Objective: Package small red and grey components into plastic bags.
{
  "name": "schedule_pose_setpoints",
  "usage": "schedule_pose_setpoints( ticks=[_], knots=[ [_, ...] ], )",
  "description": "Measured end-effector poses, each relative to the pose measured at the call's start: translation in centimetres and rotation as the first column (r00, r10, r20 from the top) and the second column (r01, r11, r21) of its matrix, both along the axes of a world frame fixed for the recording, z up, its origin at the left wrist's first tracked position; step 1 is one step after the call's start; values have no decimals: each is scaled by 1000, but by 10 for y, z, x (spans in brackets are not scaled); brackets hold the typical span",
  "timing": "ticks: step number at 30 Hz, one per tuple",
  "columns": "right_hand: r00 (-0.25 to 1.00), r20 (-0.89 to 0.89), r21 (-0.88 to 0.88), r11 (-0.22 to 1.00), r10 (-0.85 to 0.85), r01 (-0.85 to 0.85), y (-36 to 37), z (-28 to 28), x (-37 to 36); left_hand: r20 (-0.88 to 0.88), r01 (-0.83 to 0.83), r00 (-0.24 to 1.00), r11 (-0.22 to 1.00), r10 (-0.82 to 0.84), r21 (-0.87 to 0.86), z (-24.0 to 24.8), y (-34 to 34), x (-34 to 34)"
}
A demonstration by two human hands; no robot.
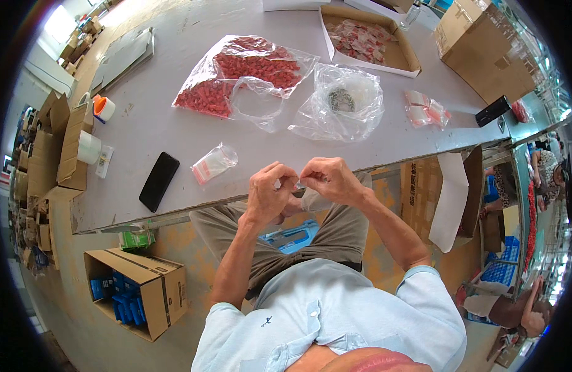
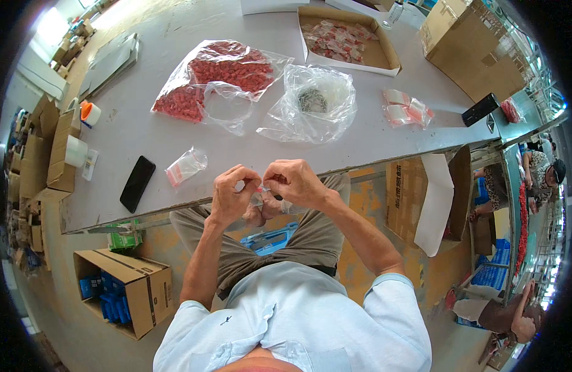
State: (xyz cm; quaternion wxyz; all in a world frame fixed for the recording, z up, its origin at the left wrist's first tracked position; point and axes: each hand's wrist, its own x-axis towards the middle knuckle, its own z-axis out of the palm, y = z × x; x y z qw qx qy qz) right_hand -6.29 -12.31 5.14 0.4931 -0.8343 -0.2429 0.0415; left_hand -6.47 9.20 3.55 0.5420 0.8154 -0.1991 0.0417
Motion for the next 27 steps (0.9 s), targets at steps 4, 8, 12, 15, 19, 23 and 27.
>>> schedule_pose_setpoints(
  ticks=[4, 8, 12, 15, 19, 23, 27],
  knots=[
    [999, -38, 41, 998, -35, 37, -2, 0, -6, 26, 19, 999, 1000, -19, -13, -5, 0, 2],
    [997, -61, 38, 998, -46, 48, -4, 4, -8, -29, 71, 997, 997, -72, -42, -7, -2, 3],
    [999, 41, -38, 999, 23, -22, -5, 4, -5, 4, 69, 998, 996, -69, -63, -11, 0, 5],
    [997, -45, -69, 996, 55, -58, -8, 5, -1, -20, 77, 997, 991, -80, -111, -14, -1, 5],
    [849, -526, 322, 936, 54, 140, -46, 5, 42, -34, -116, 993, 954, 111, -278, -13, 3, 6],
    [880, -319, 499, 727, -351, 471, -102, 53, 134, -118, -257, 966, 914, 230, -315, -27, 24, 4],
    [775, -439, 482, 609, -454, 630, -111, 46, 161, -18, -287, 957, 939, 289, -189, -31, 45, -5]
  ],
)
